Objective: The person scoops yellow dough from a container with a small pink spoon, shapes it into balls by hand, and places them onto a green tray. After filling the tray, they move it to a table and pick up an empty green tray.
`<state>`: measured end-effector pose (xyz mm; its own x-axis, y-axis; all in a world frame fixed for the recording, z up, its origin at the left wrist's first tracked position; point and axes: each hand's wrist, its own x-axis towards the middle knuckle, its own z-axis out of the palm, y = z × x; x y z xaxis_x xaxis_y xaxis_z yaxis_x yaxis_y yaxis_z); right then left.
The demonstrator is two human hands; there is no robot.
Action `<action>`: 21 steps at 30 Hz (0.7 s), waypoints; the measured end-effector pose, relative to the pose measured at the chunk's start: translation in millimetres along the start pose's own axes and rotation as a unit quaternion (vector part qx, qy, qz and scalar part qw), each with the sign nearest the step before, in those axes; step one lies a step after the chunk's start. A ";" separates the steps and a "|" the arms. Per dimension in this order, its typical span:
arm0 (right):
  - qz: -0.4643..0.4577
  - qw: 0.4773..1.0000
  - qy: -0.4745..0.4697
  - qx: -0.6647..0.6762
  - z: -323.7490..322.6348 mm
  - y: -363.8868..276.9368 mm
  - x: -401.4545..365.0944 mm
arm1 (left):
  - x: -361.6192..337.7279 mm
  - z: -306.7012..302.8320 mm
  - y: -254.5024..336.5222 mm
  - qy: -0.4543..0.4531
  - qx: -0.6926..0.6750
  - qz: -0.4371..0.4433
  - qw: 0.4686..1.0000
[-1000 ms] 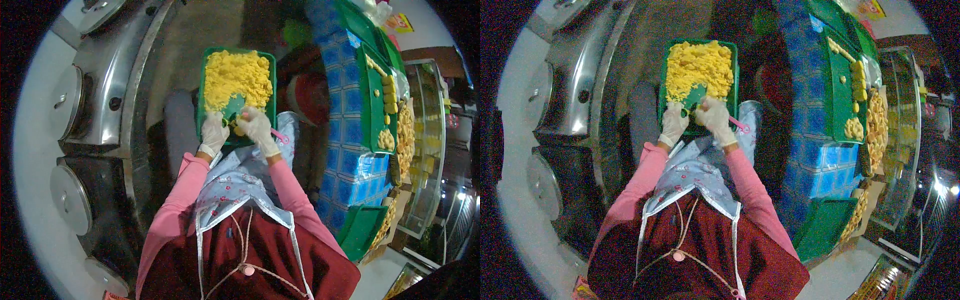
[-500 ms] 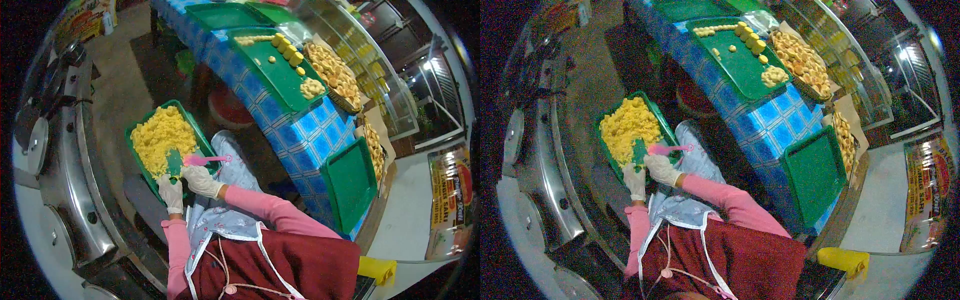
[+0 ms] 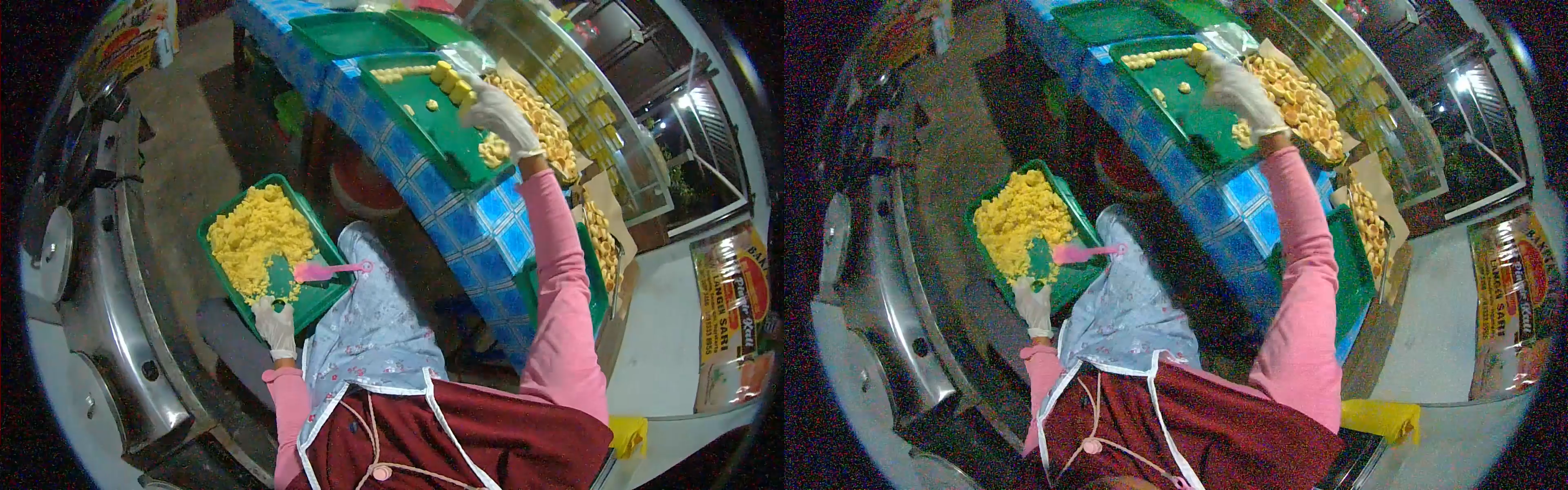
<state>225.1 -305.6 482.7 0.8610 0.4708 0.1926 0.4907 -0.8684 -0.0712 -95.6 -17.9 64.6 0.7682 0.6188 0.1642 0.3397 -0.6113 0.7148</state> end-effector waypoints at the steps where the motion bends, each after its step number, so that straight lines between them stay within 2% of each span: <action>1: 0.092 0.996 -0.020 0.004 11.6 47.2 17.1 | 0.2 0.6 -2.5 0.000 -0.001 0.006 1.000; 2: 0.132 0.991 -0.015 -0.009 29.2 90.9 32.1 | 0.9 1.7 -3.2 0.000 -0.001 0.012 1.000; 4: 0.183 0.980 -0.002 -0.075 38.5 113.5 30.3 | 3.9 -2.7 3.6 -0.023 0.017 -0.008 1.000; 9: 0.210 0.975 0.054 -0.037 83.5 145.9 46.2 | 4.9 -13.2 21.7 -0.040 0.027 -0.060 0.997; 11: 0.221 0.973 0.055 -0.024 83.3 138.9 45.2 | 5.3 -14.8 24.7 -0.037 0.019 -0.046 0.998; 14: 0.186 0.979 0.072 0.027 78.3 136.9 32.7 | 4.5 -12.2 18.8 -0.026 0.011 -0.027 0.999; 15: 0.163 0.982 0.090 -0.011 75.4 138.6 29.6 | 4.8 -9.8 17.0 -0.019 0.007 -0.021 1.000; 18: 0.246 0.962 0.079 -0.086 59.5 126.0 19.7 | 4.5 -8.2 14.2 -0.026 0.019 -0.027 0.999; 21: 0.229 0.963 0.058 -0.132 69.1 129.0 18.6 | 3.9 -8.2 12.2 -0.007 0.006 0.007 1.000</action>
<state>313.7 -398.1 409.4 0.9510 0.0226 0.3084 -0.0002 -0.9973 0.0737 -92.9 -19.0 79.5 0.7803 0.6035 0.1644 0.3351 -0.6252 0.7048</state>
